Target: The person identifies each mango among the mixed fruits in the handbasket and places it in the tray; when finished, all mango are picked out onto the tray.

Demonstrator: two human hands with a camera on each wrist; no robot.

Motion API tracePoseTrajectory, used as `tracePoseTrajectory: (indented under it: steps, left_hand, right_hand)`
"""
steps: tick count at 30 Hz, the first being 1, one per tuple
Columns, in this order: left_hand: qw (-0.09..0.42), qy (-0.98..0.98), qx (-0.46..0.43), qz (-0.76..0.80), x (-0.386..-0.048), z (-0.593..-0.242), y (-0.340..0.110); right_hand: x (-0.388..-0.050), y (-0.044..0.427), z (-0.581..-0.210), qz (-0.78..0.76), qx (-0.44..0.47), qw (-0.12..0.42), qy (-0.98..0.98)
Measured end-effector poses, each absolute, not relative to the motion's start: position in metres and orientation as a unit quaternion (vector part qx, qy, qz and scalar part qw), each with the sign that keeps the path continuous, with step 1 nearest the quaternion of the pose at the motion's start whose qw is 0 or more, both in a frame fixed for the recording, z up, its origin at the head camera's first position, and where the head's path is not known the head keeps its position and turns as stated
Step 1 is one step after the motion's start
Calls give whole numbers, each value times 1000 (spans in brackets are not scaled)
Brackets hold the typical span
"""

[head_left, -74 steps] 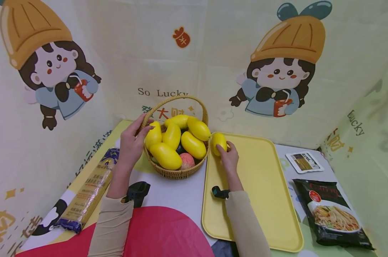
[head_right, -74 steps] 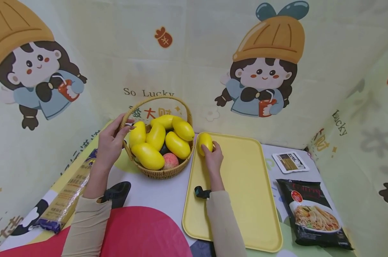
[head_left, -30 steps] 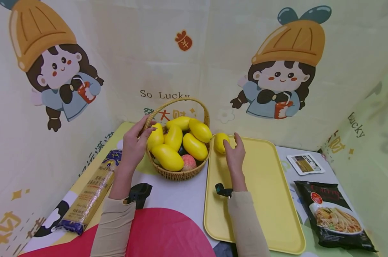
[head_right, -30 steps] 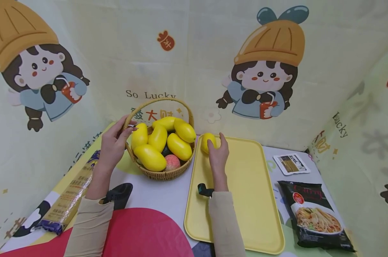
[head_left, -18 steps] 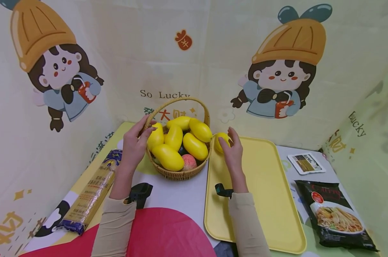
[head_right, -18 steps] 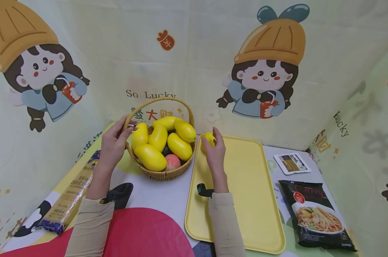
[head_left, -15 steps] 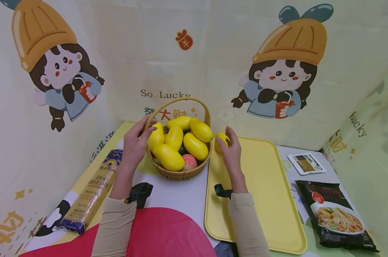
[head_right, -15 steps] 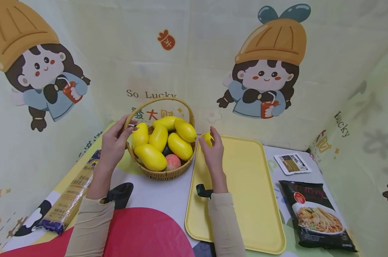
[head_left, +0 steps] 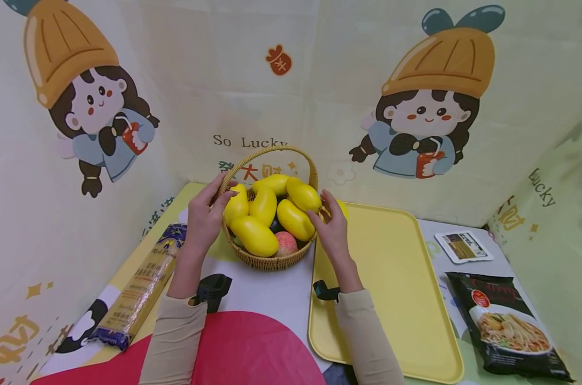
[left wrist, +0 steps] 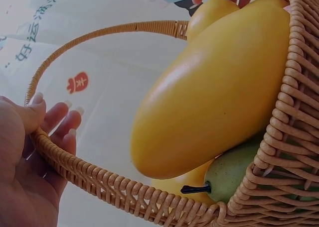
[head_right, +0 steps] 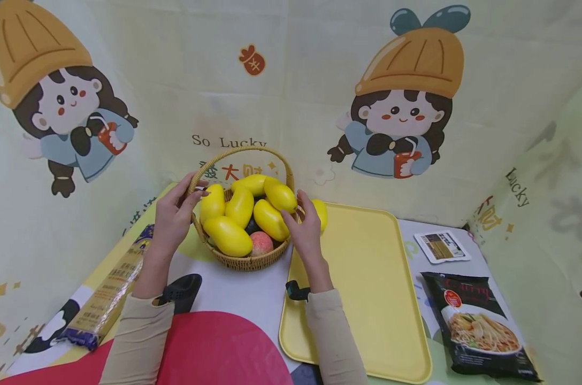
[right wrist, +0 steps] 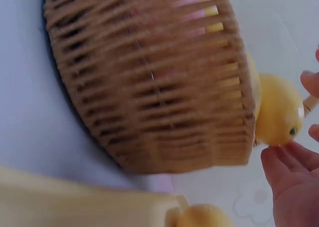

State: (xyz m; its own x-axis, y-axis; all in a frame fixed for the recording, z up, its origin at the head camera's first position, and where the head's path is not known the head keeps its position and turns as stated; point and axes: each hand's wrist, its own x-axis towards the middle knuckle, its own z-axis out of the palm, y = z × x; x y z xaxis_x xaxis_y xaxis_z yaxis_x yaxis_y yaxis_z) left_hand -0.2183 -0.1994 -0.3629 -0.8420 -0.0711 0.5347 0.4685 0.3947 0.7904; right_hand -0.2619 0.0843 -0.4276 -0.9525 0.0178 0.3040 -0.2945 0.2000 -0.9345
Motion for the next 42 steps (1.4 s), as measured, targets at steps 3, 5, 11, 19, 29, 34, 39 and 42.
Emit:
tracePoseTrajectory:
  steps: [3,5,11,19,29,34,39,42]
  left_hand:
    - [248,-796,-121,-538,-218,-363,-199]
    - [247,-796,-121,-540,-218,-363,-198]
    - [247,-793,-121,-544,-218,-363,-199]
    - [250,-792,-122,-543,-220,-366,-200]
    - [247,-783,-126,-557,-222,-368,-200]
    - [243,-781,-125,-562,-223,-370,-199]
    - [248,-782,-123,-559,-223,-370,-200]
    - [247,-784,-123,-556,-222,-368,-201]
  right_hand:
    - [-263,80,-430,617,94,133,-770]
    - [-263,78,-430,609,94,139,-775]
    - [-262,71,-431,586,88,151,-792]
    - [-262,62,-431,581,84,145,-797]
    - [-269,49,-428,596,32,180,-782]
    - [-272,46,-428,595,12,215,-774]
    - [-275,45,-431,603,14,219,-767]
    - [-276,44,-432,605,13,222,-764]
